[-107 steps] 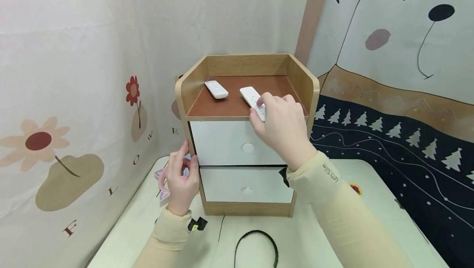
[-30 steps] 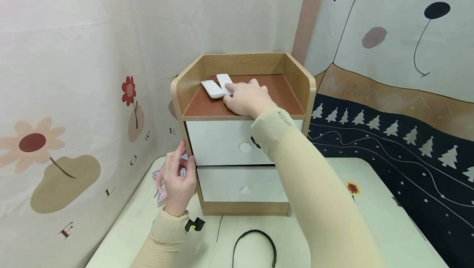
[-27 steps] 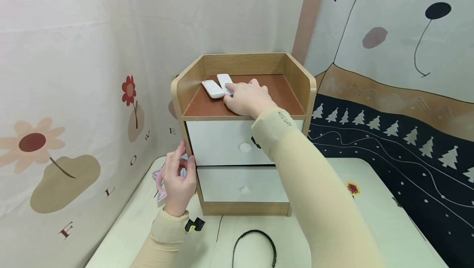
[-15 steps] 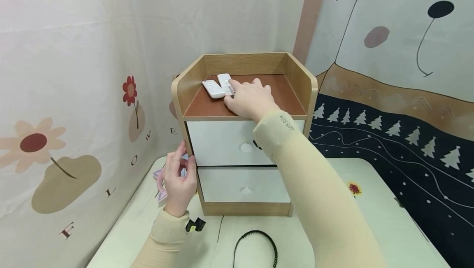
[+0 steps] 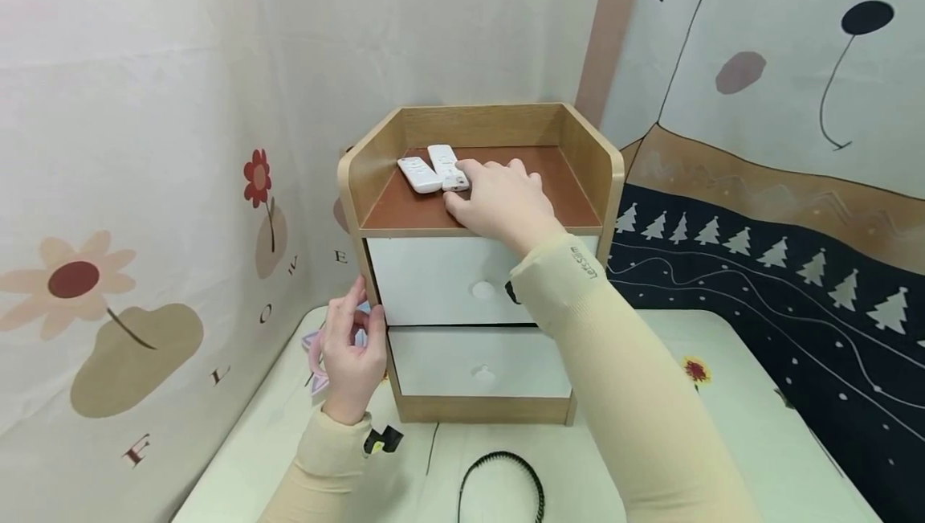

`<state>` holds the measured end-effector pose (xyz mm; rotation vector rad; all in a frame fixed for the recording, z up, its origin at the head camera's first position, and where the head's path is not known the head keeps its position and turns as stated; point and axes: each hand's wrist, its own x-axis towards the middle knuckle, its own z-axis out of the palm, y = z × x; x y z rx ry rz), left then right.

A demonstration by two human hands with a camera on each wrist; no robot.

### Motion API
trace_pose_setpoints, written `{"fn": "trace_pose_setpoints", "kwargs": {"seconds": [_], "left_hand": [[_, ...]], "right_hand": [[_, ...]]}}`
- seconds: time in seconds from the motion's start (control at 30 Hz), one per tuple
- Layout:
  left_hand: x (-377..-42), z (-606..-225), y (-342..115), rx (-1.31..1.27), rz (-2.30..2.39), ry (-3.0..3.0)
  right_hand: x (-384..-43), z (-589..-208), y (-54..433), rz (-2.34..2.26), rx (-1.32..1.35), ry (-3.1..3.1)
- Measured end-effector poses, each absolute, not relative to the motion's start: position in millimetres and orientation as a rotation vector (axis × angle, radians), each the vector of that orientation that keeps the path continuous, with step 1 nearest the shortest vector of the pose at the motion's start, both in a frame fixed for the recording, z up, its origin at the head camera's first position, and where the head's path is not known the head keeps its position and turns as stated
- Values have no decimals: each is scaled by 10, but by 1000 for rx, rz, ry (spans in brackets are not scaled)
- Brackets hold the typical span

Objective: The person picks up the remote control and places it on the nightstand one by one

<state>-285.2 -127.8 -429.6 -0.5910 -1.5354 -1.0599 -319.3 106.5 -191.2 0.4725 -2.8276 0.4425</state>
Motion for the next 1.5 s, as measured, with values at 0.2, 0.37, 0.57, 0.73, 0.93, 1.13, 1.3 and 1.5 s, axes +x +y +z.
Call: {"fn": "trace_pose_setpoints", "kwargs": {"seconds": [0.2, 0.37, 0.57, 0.73, 0.93, 1.13, 1.3, 1.5], "left_hand": [[-2837, -4310, -1282, -582, -1068, -1544], [-2826, -4336, -1263, -586, -1074, -1547], [-2842, -4324, -1259, -593, -1064, -1543], [-2861, -4306, -1287, -594, -1046, -1532], [-2862, -4297, -1321, -585, -1040, -1537], [-2850, -4306, -1319, -592, -1048, -1540], [-2847, -4315, -1308, -595, -1055, -1543], [-2847, -4314, -1291, -598, -1064, -1546]], "right_hand": [[-3100, -1969, 1228, 612, 524, -2708], [-3010, -2031, 1363, 694, 591, -2598], [-2857, -2112, 1514, 898, 618, -2427], [-2720, -2199, 1590, 1006, 655, -2296], [-2605, -2331, 1628, 1112, 712, -2137], [-2496, -2605, 1682, 1317, 803, -1881], [-2399, -2891, 1740, 1346, 867, -1717], [-2358, -3285, 1877, 1244, 843, -1594]]}}
